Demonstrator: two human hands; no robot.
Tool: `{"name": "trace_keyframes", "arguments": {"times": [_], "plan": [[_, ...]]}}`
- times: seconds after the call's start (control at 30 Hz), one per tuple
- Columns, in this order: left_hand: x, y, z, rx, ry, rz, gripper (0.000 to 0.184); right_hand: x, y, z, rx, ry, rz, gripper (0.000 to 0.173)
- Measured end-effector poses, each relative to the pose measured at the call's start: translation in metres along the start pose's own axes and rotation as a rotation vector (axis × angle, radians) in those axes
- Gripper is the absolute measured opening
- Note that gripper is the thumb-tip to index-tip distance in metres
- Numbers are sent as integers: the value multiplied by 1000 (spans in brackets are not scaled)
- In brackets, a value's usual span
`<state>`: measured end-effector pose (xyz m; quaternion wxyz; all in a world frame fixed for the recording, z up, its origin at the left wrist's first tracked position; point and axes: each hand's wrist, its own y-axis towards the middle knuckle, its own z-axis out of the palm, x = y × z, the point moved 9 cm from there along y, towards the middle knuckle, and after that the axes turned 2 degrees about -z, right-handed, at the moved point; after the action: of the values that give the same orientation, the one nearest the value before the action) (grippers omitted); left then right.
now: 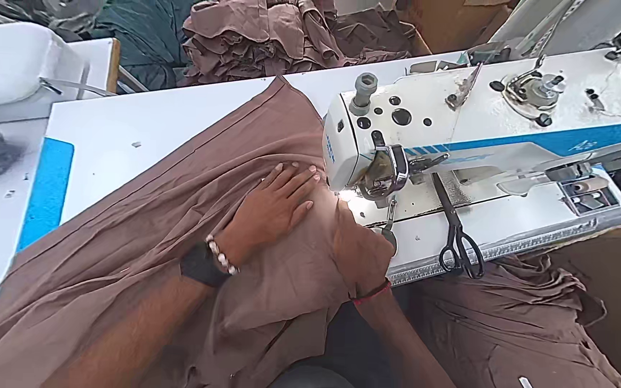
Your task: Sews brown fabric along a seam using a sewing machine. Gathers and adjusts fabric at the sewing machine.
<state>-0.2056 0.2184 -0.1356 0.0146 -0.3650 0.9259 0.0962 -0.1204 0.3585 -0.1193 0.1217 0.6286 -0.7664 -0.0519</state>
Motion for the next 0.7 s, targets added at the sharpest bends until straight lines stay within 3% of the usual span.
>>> {"name": "trace_keyframes", "arguments": {"times": [0.17, 0.3, 0.4, 0.5, 0.57, 0.63, 0.7], "plan": [[-31, -89, -57, -152, 20, -582, 66, -4, -31, -2, -130, 74, -87, 38], [1, -184, -40, 1, 68, -917, 86, -18, -53, -1, -95, 99, -90, 41], [74, -194, -27, 3, 66, -833, 78, -15, -59, 5, -40, 65, -106, 55], [151, -155, -21, 56, 75, -566, 82, -8, -57, 9, 24, 49, -143, 72], [187, -123, -19, 152, 96, -495, 91, -4, -57, 9, 51, 48, -147, 79], [177, -91, -31, 269, 156, -501, 86, -4, -57, 4, 57, 107, -154, 75], [110, -45, -58, 135, 79, -396, 50, -19, -47, -12, -45, 285, -152, 48]]}}
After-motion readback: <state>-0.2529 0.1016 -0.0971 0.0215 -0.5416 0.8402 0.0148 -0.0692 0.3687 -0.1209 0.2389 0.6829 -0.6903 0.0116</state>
